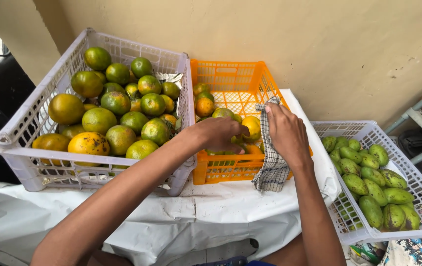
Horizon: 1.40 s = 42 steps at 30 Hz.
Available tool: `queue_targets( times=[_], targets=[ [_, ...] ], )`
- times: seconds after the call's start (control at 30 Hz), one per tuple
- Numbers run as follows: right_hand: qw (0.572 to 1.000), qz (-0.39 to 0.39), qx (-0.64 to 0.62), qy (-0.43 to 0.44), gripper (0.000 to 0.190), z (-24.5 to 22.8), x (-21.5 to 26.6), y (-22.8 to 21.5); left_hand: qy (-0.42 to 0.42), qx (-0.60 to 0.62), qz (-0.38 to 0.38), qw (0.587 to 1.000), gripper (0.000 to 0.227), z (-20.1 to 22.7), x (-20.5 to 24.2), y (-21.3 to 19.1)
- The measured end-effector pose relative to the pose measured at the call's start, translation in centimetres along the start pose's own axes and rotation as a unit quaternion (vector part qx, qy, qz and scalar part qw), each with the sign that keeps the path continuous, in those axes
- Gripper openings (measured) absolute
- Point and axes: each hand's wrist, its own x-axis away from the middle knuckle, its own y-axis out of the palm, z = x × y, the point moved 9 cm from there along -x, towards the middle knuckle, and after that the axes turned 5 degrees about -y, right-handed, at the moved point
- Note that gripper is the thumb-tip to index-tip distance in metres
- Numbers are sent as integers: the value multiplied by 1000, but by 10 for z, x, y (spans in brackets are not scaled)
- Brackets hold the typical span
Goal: Wiping citrus fruits with a cloth and sorting them into plastic crates.
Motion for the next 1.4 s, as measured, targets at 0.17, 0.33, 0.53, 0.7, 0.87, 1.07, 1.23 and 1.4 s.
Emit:
queue_targets(
  times=[0.17,0.33,0.53,0.7,0.87,1.07,1.23,1.4],
  targets=[
    [999,-37,0,3,38,15,-2,16,-27,26,-20,999,37,-15,10,-37],
    [999,-31,-28,-12,38,7,1,13,-101,-148,149,972,28,-100,8,-90],
    [990,114,-5,-83,27,-31,4,-24,-102,-275,320,901,24,-176,79,-140],
    [983,147,-7,-110,26,-43,9,-33,-152,-235,331,901,20,-217,100,-140],
    [973,188,-34,-128,23,-50,6,-46,-161,-231,312,907,22,-228,71,-129],
    [965,186,-45,-178,29,-98,-30,-57,-208,-158,255,931,23,-247,49,-99],
    [921,271,-18,-280,29,-142,-71,-46,-240,-153,220,933,29,-263,55,-89],
    [906,290,-37,-306,31,-153,-112,20,-273,-122,166,940,43,-288,62,-73]
  ],
)
